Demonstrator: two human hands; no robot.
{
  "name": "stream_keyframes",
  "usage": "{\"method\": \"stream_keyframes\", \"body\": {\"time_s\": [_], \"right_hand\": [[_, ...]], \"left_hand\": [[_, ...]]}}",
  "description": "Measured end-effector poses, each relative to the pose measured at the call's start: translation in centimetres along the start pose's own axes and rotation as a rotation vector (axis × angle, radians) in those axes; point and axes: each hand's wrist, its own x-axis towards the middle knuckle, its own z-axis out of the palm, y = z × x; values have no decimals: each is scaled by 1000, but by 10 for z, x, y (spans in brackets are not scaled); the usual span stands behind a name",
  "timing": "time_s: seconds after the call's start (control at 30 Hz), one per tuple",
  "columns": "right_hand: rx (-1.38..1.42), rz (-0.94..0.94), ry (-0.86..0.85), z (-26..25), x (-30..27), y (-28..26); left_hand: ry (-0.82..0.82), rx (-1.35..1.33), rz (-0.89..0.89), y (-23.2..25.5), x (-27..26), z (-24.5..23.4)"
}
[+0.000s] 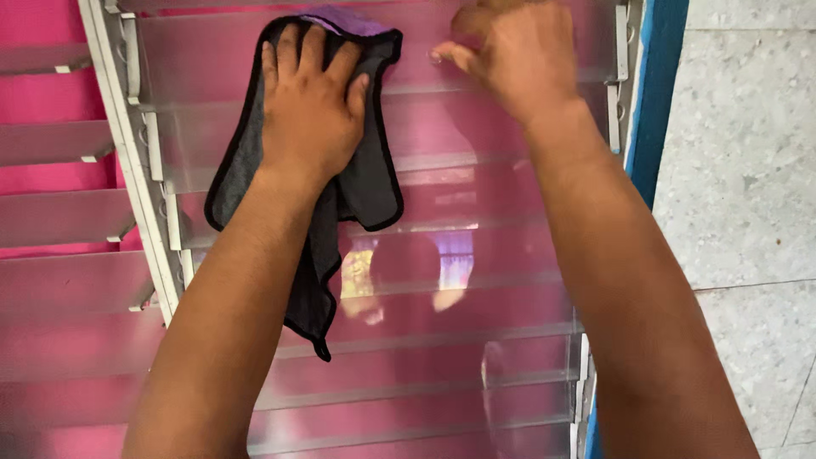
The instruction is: The person wipes a translucent pink window shutter with a cloth, then dips the cloth into a blue bucket of water to rinse it. They wring out the cloth and continue wiping the shutter surface with both hands.
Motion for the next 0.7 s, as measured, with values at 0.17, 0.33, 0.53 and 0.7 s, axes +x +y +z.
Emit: {"method": "stream_keyframes", "body": {"time_s": [0.17, 0.33, 0.53, 0.7], "right_hand": [[206, 78, -146, -9, 1, 7], [159, 50, -28, -8, 3, 2], [136, 24, -51, -7, 5, 7], [70, -25, 29, -3, 0, 7]], "left_hand": [[-8, 5, -12, 0, 1, -2], [-23, 3, -16, 3, 3, -3], [-15, 12, -17, 2, 4, -3], [-5, 9, 2, 0, 1, 0]]}}
